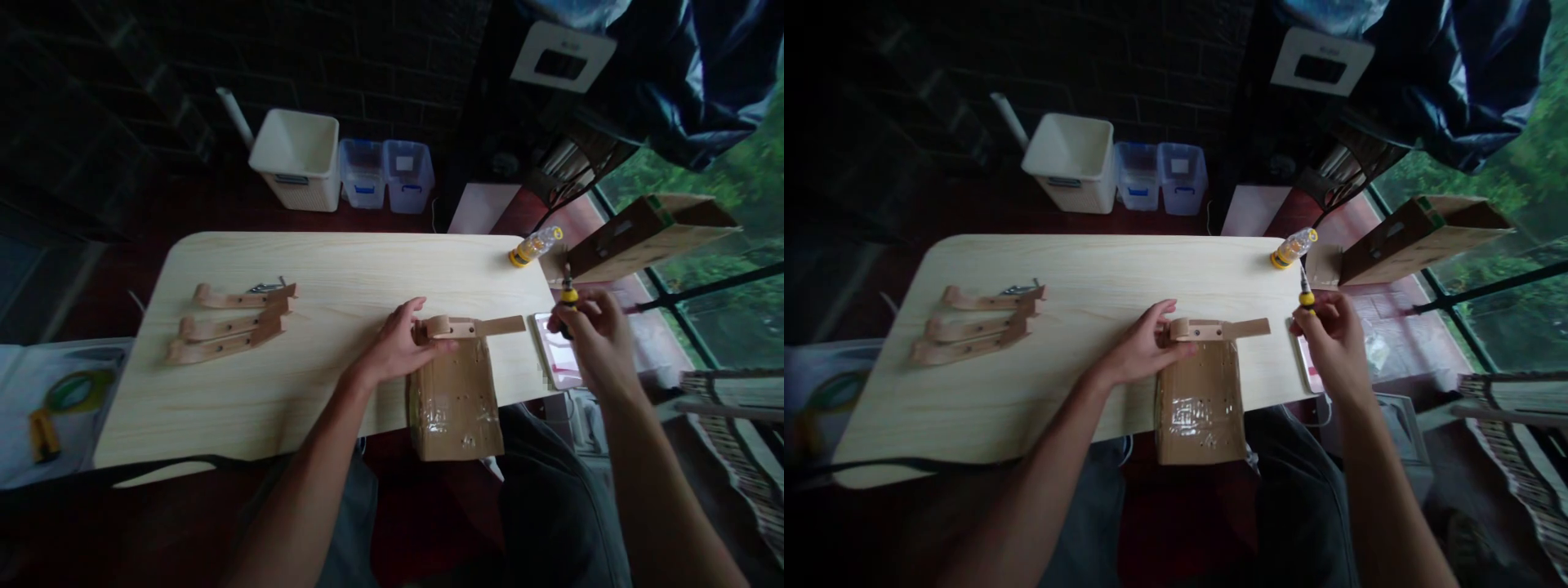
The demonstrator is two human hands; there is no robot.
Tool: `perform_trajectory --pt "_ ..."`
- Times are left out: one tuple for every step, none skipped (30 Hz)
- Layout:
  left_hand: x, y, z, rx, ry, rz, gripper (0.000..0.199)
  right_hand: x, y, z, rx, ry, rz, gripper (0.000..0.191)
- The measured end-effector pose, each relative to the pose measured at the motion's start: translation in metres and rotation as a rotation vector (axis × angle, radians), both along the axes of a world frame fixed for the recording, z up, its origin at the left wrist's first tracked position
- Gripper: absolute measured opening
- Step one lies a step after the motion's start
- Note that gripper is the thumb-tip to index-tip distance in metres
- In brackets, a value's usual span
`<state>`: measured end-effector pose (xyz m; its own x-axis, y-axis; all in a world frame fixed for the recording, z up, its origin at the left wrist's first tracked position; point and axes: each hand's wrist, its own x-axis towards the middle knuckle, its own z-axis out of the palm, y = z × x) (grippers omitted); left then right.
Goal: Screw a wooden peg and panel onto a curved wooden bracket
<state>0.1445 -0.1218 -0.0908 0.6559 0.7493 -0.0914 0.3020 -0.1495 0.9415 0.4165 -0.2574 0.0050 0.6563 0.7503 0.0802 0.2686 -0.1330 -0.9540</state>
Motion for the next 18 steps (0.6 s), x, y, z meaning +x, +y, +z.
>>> perform_trajectory --pt "-0.002 -0.002 0.000 0.012 0.035 0.002 0.100 -0.001 -0.002 -0.017 0.040 0.086 -0.064 0.034" --pt "-0.003 -0.004 0.000 0.024 0.070 -0.010 0.104 -0.004 -0.003 -0.033 0.040 0.125 -0.067 0.032" --pt "-0.003 -0.006 0.000 0.030 0.103 -0.017 0.106 -0.009 -0.003 -0.046 0.031 0.151 -0.054 0.031" --pt "-0.003 -0.007 0.000 0.030 0.127 -0.008 0.104 -0.014 -0.002 -0.057 0.018 0.170 -0.037 0.034" --pt "-0.001 -0.008 -0.001 0.023 0.136 0.008 0.098 -0.019 -0.001 -0.066 0.011 0.180 -0.024 0.040" --pt "0.001 -0.009 -0.001 0.014 0.125 0.023 0.092 -0.025 0.001 -0.073 0.003 0.185 -0.010 0.046" --pt "0.004 -0.009 -0.002 0.004 0.097 0.025 0.085 -0.030 0.003 -0.078 -0.005 0.182 0.002 0.050" --pt "0.008 -0.010 -0.003 -0.008 0.056 0.024 0.080 -0.035 0.005 -0.081 -0.022 0.166 0.007 0.051" --pt "0.012 -0.011 -0.004 -0.024 0.008 0.033 0.076 -0.039 0.008 -0.083 -0.032 0.147 0.002 0.050" --pt "0.017 -0.012 -0.003 -0.052 -0.036 0.044 0.074 -0.042 0.012 -0.084 -0.034 0.134 0.000 0.048" --pt "0.021 -0.013 -0.002 -0.092 -0.069 0.063 0.074 -0.045 0.015 -0.084 -0.032 0.118 -0.010 0.046" --pt "0.025 -0.014 0.001 -0.139 -0.090 0.094 0.074 -0.047 0.019 -0.083 -0.017 0.099 -0.047 0.042" --pt "0.029 -0.015 0.005 -0.185 -0.108 0.127 0.075 -0.049 0.024 -0.080 0.001 0.085 -0.079 0.038" --pt "0.033 -0.016 0.009 -0.218 -0.131 0.164 0.077 -0.050 0.028 -0.077 0.022 0.074 -0.107 0.035" --pt "0.036 -0.016 0.015 -0.221 -0.156 0.194 0.079 -0.051 0.032 -0.073 0.043 0.066 -0.132 0.033" --pt "0.038 -0.015 0.020 -0.191 -0.184 0.223 0.077 -0.051 0.036 -0.068 0.066 0.059 -0.160 0.032" --pt "0.039 -0.015 0.026 -0.144 -0.205 0.233 0.073 -0.051 0.039 -0.063 0.087 0.050 -0.187 0.031" --pt "0.039 -0.014 0.031 -0.096 -0.222 0.231 0.068 -0.052 0.042 -0.058 0.107 0.031 -0.218 0.029"
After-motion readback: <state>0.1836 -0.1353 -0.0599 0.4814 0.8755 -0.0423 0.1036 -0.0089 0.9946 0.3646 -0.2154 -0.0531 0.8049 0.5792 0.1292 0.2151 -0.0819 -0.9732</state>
